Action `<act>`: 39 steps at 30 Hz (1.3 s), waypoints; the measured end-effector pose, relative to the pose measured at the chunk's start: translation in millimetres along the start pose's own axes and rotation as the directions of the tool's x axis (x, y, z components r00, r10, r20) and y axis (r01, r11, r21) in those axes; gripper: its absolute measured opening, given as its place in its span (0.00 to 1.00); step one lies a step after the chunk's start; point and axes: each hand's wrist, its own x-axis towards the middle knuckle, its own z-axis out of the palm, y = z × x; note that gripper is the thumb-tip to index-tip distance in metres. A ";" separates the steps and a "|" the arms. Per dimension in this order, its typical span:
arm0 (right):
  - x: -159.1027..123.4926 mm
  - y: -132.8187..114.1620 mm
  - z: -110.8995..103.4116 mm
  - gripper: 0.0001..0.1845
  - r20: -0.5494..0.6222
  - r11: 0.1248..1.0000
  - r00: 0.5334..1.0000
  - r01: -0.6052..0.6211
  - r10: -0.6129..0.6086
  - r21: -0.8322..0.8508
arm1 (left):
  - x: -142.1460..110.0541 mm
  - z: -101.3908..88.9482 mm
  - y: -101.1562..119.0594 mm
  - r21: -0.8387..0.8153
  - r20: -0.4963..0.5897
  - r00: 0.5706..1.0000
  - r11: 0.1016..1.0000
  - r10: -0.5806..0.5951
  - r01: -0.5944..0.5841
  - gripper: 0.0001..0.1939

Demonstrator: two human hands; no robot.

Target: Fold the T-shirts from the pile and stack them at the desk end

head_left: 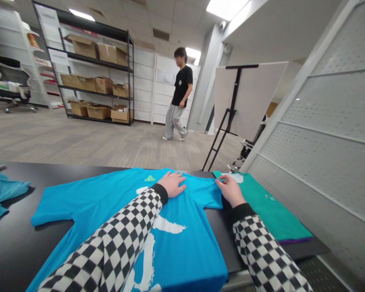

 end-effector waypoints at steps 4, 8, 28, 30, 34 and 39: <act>4.1 4.5 -3.0 0.12 0.020 1.000 1.000 0.011 -0.011 -0.006 | 1.1 0.7 -0.7 -0.008 -0.001 1.000 1.000 -0.001 0.001 0.34; 6.9 9.8 -4.9 0.16 0.047 0.997 0.999 0.000 0.004 -0.081 | 1.3 1.6 -1.2 -0.004 -0.003 1.000 1.000 -0.004 0.004 0.34; 9.0 3.6 2.0 0.21 0.037 0.958 0.995 -0.076 0.090 -0.276 | -1.1 2.5 1.7 0.062 -0.020 0.999 0.997 -0.041 0.043 0.38; 7.0 1.5 3.1 0.21 0.034 0.934 0.998 -0.039 0.054 -0.354 | -1.4 0.1 3.3 0.061 -0.053 0.998 0.998 -0.026 0.029 0.36; 4.5 -4.3 7.1 0.23 0.067 0.871 0.993 0.121 -0.101 -0.476 | -0.4 -5.7 5.1 0.067 -0.188 0.982 0.997 -0.024 0.037 0.32; 7.4 -7.2 15.4 0.18 0.210 0.828 0.971 0.207 -0.111 -0.521 | 1.1 -4.8 0.1 0.091 -0.040 0.994 0.990 -0.100 0.103 0.36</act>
